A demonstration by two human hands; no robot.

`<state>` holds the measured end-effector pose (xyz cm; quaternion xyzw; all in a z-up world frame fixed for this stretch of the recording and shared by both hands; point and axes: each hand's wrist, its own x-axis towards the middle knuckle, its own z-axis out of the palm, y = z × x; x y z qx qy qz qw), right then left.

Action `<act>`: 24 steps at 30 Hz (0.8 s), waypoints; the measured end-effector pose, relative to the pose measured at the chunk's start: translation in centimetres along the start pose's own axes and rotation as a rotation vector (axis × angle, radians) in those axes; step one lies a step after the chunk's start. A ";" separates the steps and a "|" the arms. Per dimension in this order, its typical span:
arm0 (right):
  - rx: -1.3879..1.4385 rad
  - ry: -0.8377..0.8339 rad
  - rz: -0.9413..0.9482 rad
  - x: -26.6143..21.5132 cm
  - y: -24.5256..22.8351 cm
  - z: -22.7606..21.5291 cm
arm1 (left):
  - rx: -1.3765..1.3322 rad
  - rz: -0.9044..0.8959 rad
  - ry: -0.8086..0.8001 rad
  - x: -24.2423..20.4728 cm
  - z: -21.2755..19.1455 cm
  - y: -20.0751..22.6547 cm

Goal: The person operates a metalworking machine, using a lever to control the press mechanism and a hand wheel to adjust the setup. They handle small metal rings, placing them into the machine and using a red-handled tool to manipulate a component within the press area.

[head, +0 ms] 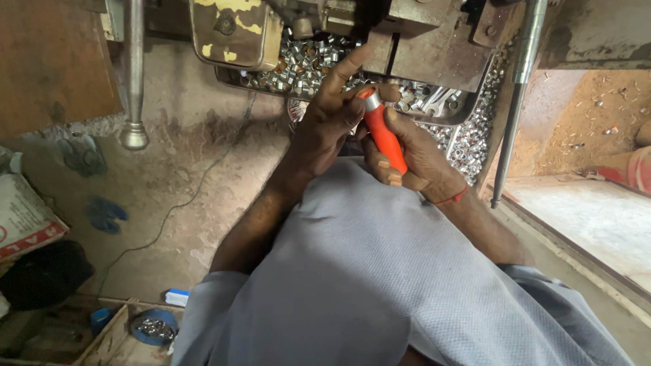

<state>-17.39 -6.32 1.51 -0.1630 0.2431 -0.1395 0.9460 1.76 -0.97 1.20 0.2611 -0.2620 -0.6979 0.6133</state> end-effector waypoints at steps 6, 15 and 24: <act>-0.481 0.278 -0.093 0.7 0.4 1.3 | 0.004 0.017 0.156 -0.3 1.0 -0.5; -0.652 0.278 -0.197 1.5 -0.1 3.5 | -0.181 0.144 0.143 0.4 0.2 -2.0; -0.467 0.248 -0.147 1.7 -0.4 3.7 | -0.434 0.208 0.040 0.9 -0.3 -2.0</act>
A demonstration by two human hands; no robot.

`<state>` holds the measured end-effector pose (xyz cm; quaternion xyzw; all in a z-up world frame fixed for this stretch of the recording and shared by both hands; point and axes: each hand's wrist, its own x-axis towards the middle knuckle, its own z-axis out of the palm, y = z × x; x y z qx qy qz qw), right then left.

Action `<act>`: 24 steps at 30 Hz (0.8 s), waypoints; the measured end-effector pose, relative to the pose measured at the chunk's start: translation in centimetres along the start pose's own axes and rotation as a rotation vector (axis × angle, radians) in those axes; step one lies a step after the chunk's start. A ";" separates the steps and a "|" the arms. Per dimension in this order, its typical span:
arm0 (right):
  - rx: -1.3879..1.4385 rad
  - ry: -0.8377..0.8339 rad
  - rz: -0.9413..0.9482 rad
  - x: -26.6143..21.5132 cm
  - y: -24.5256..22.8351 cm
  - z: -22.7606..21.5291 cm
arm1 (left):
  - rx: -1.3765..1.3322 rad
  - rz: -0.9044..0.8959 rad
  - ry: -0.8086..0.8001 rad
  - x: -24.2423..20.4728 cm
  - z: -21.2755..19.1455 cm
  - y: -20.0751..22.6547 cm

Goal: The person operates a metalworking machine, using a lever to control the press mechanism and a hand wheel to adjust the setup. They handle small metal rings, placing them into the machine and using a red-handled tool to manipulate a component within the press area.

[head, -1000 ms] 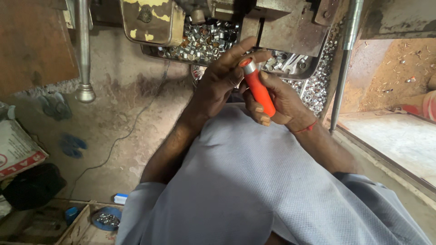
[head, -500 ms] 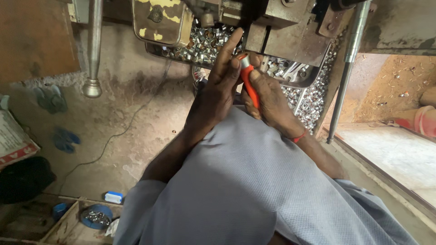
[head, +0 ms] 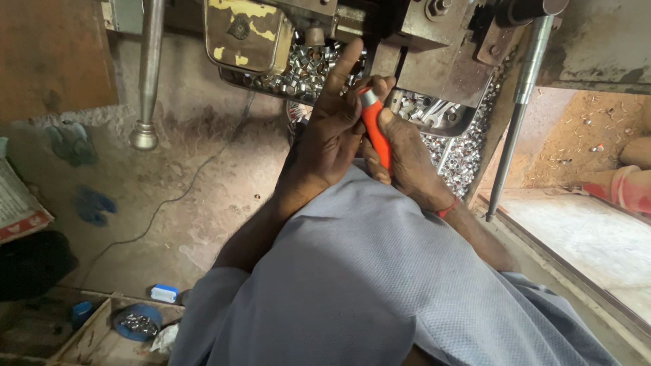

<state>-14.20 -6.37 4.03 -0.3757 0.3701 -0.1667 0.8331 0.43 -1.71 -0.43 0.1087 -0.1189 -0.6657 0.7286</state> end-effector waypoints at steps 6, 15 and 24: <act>-0.272 0.040 -0.058 0.2 -0.9 0.9 | -0.023 0.041 0.057 -0.6 -1.1 -0.8; -0.449 0.253 0.082 0.1 -0.8 0.4 | 0.072 -0.223 0.048 0.0 -1.4 1.1; -0.922 0.094 0.207 -0.2 -1.5 -3.6 | 1.476 -0.047 -0.088 -2.5 -1.8 1.6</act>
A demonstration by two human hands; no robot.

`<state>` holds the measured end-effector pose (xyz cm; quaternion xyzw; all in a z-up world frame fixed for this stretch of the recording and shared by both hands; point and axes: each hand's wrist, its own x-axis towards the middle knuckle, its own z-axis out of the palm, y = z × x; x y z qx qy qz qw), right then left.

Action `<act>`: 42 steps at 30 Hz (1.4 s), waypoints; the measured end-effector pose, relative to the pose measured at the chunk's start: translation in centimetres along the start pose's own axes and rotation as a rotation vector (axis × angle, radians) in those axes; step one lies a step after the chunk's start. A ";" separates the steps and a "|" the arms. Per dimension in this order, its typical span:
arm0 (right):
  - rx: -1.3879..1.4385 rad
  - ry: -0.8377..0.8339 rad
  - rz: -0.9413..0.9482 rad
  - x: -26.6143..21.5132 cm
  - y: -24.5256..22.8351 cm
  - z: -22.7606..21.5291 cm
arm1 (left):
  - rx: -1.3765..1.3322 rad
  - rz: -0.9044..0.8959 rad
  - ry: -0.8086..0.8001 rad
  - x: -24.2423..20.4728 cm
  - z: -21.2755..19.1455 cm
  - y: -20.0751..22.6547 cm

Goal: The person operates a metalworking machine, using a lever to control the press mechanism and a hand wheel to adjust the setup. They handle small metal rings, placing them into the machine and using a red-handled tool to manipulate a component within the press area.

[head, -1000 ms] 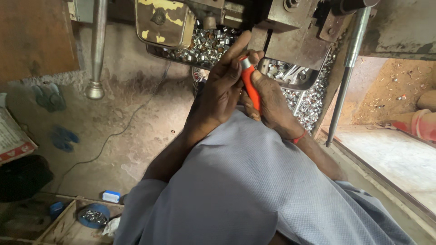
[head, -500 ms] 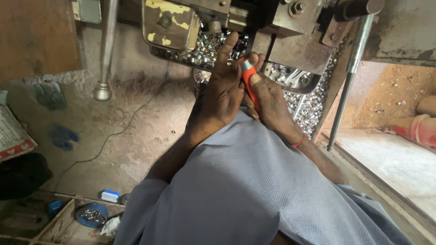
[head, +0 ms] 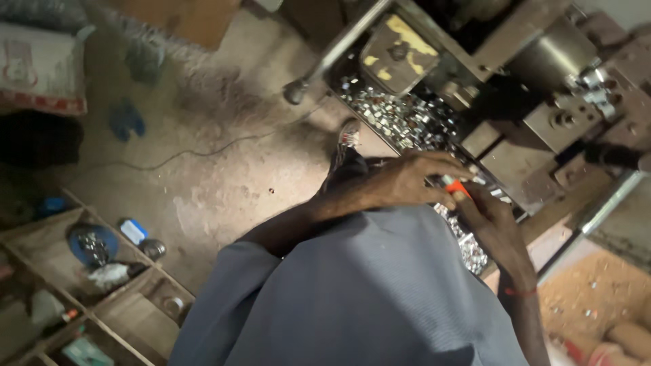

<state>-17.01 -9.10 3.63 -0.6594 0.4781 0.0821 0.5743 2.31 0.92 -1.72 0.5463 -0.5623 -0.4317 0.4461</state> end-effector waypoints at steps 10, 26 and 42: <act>-0.062 -0.006 0.015 0.3 1.6 -0.7 | -0.090 -0.040 0.103 -2.3 0.1 -0.9; -0.067 -0.011 -0.176 -1.0 2.6 -0.7 | -0.203 -0.086 0.027 -3.0 1.3 -1.0; -0.181 -0.013 -0.345 -1.6 1.6 -1.6 | -0.442 -0.363 -0.041 -3.2 0.3 2.5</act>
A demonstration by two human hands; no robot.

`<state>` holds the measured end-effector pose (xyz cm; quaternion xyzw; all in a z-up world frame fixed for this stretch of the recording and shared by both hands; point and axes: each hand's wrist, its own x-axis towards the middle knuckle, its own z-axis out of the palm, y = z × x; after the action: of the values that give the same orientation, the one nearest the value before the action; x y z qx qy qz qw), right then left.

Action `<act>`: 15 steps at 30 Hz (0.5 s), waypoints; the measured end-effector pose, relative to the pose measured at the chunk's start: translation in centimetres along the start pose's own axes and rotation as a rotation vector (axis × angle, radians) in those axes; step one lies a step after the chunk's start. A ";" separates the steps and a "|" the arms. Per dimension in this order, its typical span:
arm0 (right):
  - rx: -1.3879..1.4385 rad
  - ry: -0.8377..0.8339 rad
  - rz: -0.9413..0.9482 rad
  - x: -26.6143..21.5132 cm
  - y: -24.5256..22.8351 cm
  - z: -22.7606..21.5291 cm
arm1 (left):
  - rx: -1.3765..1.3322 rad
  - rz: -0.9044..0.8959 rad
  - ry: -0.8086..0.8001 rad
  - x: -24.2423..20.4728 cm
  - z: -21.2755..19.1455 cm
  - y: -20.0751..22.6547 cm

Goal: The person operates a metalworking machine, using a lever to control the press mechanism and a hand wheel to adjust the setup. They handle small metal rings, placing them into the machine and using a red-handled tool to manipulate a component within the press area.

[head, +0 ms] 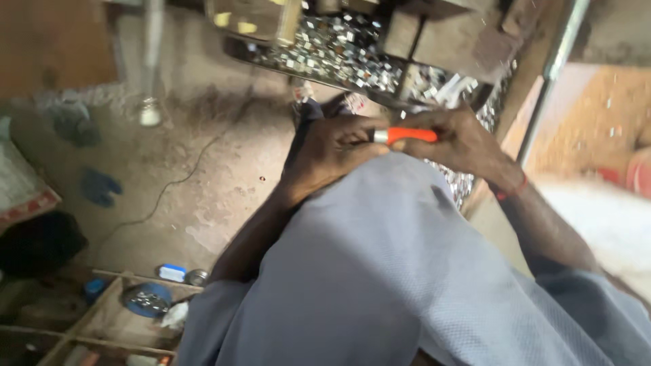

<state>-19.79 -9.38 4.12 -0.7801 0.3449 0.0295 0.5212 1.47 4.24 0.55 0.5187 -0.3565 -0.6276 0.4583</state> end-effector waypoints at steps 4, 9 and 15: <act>0.045 0.024 -0.107 -0.3 -0.9 -0.6 | 0.180 0.139 0.005 -0.3 -0.3 2.8; 0.090 0.015 -0.119 -0.7 -0.5 -0.5 | 0.201 0.115 -0.030 0.3 -0.1 3.3; 0.074 0.021 -0.149 -0.9 0.9 0.0 | 0.238 0.065 0.031 0.1 0.2 2.8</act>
<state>-20.97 -9.09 3.78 -0.7839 0.2923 -0.0303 0.5470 1.82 3.24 3.18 0.5671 -0.4381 -0.5576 0.4189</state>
